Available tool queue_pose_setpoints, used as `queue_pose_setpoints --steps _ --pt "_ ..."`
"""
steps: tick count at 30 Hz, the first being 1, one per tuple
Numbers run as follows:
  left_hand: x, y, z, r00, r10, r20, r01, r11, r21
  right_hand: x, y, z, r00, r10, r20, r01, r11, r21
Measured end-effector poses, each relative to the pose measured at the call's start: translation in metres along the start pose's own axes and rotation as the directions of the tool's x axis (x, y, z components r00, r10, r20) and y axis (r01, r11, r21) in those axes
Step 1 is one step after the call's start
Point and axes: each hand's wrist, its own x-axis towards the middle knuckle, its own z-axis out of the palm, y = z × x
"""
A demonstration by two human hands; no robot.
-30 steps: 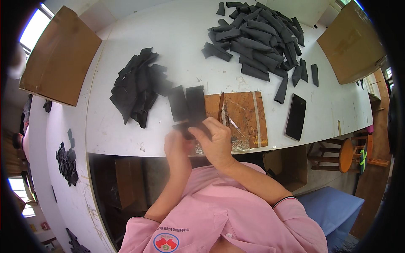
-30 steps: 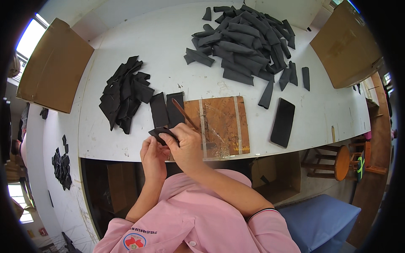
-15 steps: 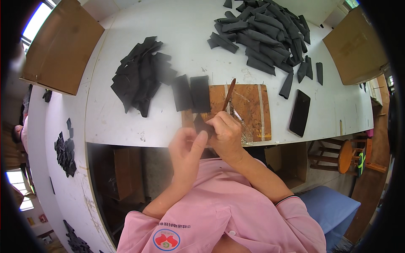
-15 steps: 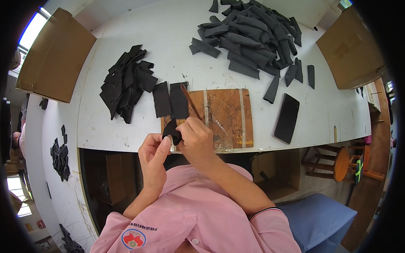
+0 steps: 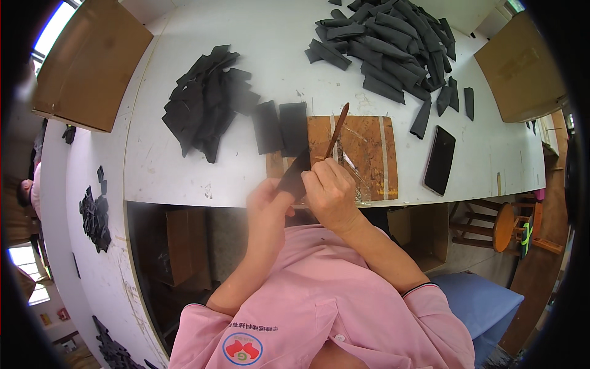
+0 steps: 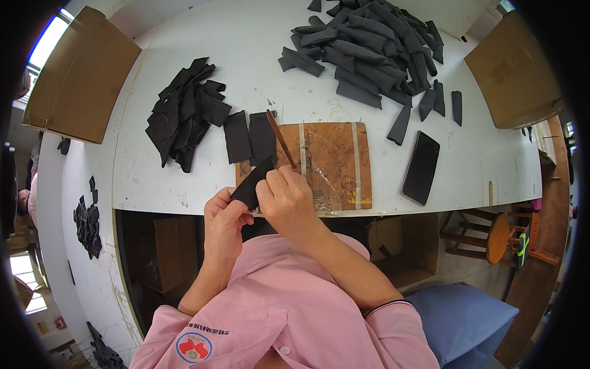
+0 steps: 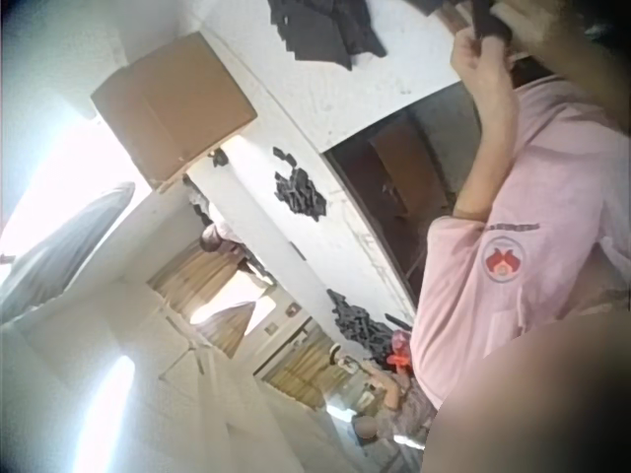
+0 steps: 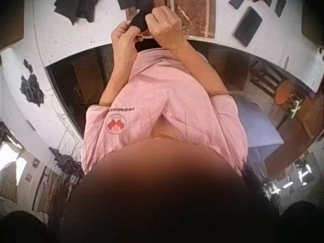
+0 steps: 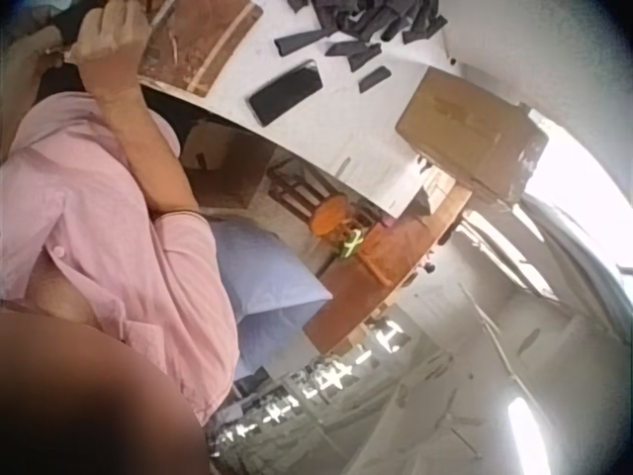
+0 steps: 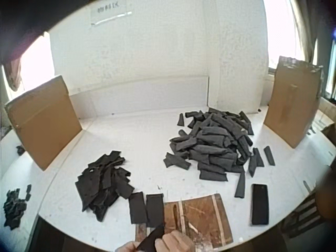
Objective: Manually sorting and organizing black foam or rubber strips on a workstation.
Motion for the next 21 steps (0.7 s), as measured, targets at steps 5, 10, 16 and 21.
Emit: queue_pose_setpoints --steps 5,10,16,21 --pt "-0.002 -0.007 0.003 0.960 0.258 -0.106 -0.226 0.942 0.247 -0.001 -0.003 -0.003 0.991 -0.128 0.050 0.132 0.986 -0.101" --pt "0.003 -0.012 -0.009 0.886 0.459 -0.061 -0.355 0.758 0.547 -0.011 -0.008 -0.018 0.949 0.139 0.283 -0.220 0.935 0.279" --pt "-0.011 -0.003 -0.008 0.855 0.519 0.005 -0.417 0.681 0.603 0.007 -0.016 -0.038 0.830 0.333 0.448 -0.556 0.561 0.613" --pt "-0.017 -0.005 -0.001 0.766 0.632 0.119 -0.543 0.536 0.647 0.013 -0.024 -0.030 0.874 0.362 0.324 -0.482 0.566 0.668"
